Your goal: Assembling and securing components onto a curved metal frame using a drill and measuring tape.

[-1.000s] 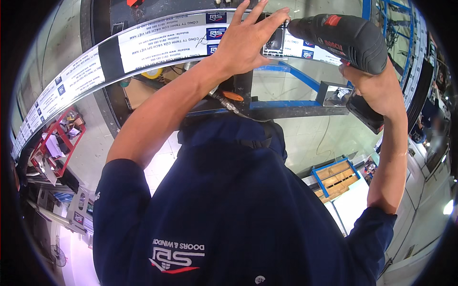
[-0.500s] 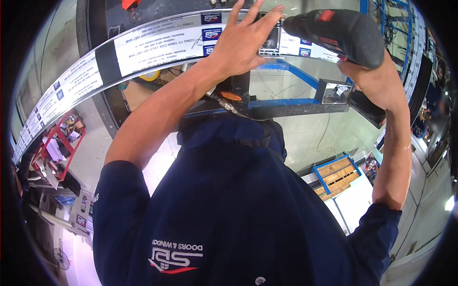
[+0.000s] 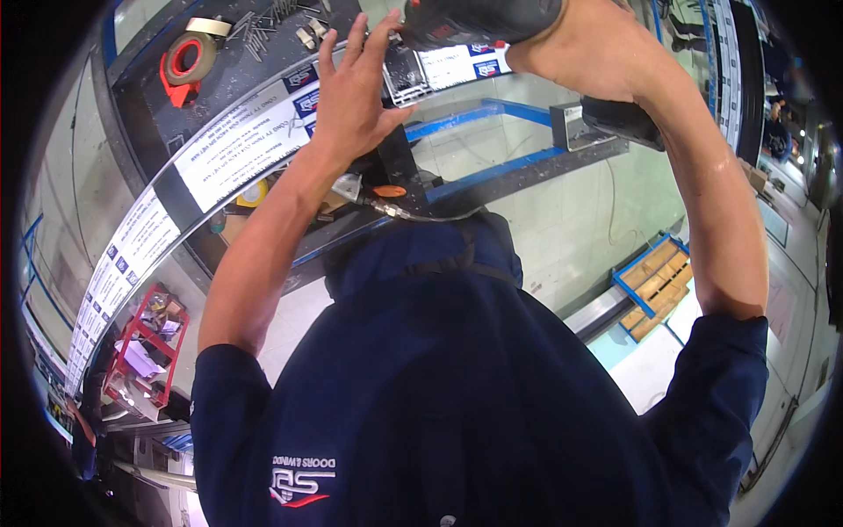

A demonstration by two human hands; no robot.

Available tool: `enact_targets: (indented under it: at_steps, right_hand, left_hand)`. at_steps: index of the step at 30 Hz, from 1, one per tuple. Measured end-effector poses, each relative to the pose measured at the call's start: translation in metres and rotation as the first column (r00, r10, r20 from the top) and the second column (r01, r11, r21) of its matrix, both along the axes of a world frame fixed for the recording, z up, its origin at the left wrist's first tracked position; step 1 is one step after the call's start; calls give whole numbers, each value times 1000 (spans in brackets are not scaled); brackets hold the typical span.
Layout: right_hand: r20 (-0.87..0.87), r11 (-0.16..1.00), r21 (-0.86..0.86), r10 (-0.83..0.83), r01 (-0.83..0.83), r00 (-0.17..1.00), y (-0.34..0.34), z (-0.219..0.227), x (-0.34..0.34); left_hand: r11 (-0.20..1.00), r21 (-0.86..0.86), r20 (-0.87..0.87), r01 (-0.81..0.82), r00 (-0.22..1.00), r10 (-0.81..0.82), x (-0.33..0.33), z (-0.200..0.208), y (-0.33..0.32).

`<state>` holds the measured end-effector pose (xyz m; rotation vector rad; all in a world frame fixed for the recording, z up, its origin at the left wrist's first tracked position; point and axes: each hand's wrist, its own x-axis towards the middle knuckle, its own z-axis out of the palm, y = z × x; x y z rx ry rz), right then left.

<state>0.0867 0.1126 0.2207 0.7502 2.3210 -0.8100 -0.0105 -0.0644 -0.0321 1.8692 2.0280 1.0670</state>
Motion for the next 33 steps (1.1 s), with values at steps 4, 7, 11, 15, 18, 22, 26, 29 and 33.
enact_targets:
  at_steps: [4, 7, 11, 15, 18, 22, 26, 29, 33]
  right_hand:
    - [-183, 1000, -22, -23, 19, 983, 5, -20, 15]
    - [-190, 990, 99, -77, 97, 979, 3, -24, 27]
    - [-167, 972, 175, -126, 155, 978, -1, -23, 25]
    - [-121, 983, 112, -133, 146, 984, 4, -25, 22]
    - [-98, 969, 184, -149, 165, 984, 1, -26, 24]
    - [-108, 952, 238, -172, 193, 979, -2, -24, 22]
    - [-44, 970, 147, -188, 192, 981, -3, -20, 17]
    - [-53, 958, 176, -219, 225, 974, -1, -23, 21]
    - [-35, 963, 157, -216, 219, 976, -2, -22, 21]
  left_hand:
    - [1000, 6, 27, -17, 1000, 17, 4, 0, -2]
    - [999, -32, 39, -18, 999, 19, 4, 2, -2]
    - [996, -88, 27, -8, 1000, 11, 2, 2, -4]
    - [997, -74, 37, -5, 999, 8, 1, 1, -5]
    - [997, -74, 72, -6, 997, 12, 1, 4, -5]
    - [996, -91, 93, -5, 996, 14, 1, 3, -5]
    - [995, -102, 103, 1, 995, 9, 1, 2, -5]
    - [996, -86, 78, -4, 997, 11, 1, 2, -5]
    - [995, -102, 79, 1, 997, 7, 1, 3, -6]
